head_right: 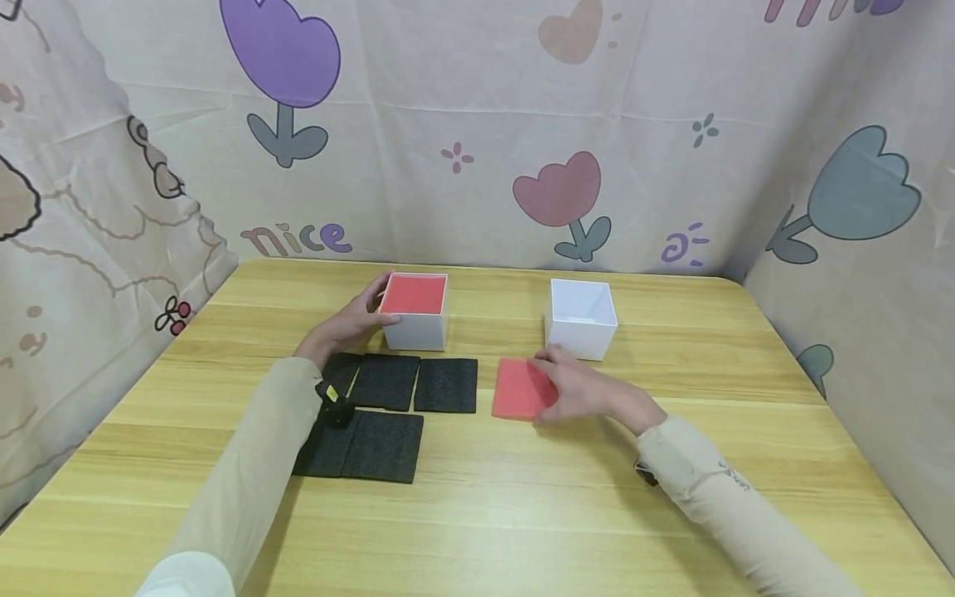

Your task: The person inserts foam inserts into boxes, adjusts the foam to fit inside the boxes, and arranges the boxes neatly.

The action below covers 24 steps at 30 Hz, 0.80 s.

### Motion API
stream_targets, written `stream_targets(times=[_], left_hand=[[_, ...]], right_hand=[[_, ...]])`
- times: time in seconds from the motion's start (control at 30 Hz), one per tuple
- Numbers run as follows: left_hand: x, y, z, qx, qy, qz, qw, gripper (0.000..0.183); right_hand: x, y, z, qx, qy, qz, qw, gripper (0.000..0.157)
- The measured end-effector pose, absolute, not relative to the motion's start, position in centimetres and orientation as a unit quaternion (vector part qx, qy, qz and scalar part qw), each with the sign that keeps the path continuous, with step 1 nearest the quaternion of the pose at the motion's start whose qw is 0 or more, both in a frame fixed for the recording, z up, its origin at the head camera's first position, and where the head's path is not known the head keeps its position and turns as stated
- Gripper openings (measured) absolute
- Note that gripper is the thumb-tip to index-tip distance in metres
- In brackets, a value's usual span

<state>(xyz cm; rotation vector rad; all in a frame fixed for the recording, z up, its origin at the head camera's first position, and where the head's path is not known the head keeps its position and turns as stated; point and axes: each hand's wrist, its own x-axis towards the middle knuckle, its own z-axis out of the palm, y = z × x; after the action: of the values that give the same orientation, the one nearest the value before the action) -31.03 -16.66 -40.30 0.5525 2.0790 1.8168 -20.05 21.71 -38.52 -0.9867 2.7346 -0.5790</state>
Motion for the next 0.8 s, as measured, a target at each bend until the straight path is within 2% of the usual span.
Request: stream_targets(times=[0.43, 0.8], left_hand=[[-31.3, -16.8, -40.6, 0.193, 0.727, 0.639, 0.160, 0.091], [-31.3, -16.7, -40.6, 0.192, 0.723, 0.643, 0.161, 0.091]], right_hand=[[-20.1, 21.9, -37.2, -0.319, 0.915, -0.229, 0.097, 0.087], [-20.5, 20.7, -35.4, -0.329, 0.912, -0.231, 0.086, 0.083]])
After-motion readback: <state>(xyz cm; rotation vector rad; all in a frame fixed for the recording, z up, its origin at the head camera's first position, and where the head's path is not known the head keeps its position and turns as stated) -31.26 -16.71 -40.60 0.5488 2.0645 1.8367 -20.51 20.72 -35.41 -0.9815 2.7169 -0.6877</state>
